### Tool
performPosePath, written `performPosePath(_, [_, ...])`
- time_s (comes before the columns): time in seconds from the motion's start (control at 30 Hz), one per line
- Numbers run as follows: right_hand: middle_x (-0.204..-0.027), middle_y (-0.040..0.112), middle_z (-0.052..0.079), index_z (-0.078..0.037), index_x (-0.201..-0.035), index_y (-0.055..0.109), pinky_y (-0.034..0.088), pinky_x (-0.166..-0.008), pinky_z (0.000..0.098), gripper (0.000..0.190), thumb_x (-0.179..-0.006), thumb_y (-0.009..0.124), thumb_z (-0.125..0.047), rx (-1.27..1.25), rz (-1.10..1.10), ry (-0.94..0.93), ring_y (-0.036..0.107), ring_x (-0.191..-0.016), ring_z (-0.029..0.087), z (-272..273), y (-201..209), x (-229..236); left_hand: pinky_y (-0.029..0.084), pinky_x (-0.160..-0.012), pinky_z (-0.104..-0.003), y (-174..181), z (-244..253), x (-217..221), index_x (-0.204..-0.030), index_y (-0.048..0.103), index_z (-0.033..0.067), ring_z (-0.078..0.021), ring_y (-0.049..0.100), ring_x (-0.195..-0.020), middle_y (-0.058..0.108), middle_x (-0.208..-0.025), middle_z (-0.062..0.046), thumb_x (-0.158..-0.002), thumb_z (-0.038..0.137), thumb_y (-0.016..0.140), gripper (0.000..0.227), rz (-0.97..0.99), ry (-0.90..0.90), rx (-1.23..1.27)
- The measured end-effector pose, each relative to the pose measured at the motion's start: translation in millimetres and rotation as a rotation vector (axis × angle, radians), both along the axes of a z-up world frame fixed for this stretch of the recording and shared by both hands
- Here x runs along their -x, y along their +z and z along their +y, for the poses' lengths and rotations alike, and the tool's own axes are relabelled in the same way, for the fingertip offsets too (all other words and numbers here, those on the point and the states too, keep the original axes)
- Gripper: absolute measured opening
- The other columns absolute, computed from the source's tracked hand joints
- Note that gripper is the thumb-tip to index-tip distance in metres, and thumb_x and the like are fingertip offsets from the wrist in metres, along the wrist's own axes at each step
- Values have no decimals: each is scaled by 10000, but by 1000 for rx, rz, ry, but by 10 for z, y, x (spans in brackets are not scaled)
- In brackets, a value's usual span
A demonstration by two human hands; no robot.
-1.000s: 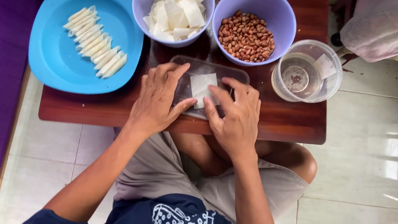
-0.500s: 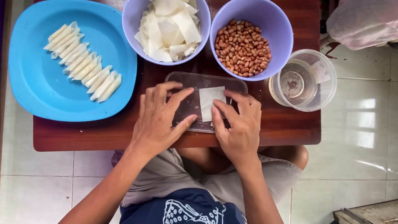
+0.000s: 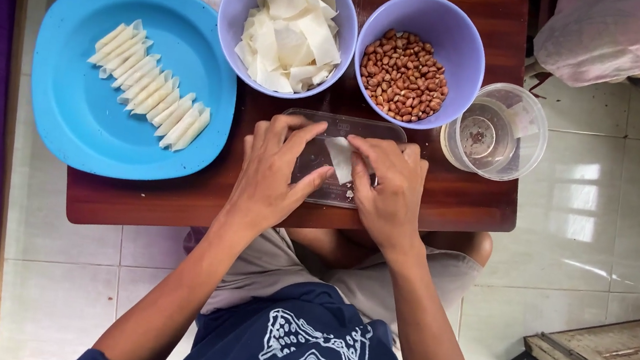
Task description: A person is manually wrapping peanuts into small square wrappers to create thin snack rolls.
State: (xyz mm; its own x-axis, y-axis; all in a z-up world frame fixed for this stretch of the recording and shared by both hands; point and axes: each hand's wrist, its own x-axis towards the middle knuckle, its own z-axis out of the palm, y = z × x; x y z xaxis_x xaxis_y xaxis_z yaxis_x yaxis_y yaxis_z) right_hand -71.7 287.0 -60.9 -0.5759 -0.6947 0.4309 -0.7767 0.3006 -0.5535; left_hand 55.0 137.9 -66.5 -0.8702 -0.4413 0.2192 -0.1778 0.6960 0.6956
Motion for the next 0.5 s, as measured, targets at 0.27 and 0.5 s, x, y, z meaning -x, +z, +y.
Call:
performPosePath(0.27, [-1171,689,129,-6,-1232,684,556,-853,293,314,-926,750,15,390,-660,131,686,-990,178,97,195,-173,522,-730,-276,181,17,96,-1030,772,155,-133,654,-771,699,-822,-15,-918,236,783,139,193,-88,-537])
performPosePath(0.5, [-1141,669,110,22,-1441,511,593,-834,238,566,-914,717,37,493,-1140,123,713,-970,144,134,156,-86,537,-787,-335,345,-91,137,-1047,776,134,-176,654,-792,690,-824,-62,-977,152,706,101,220,-237,-516])
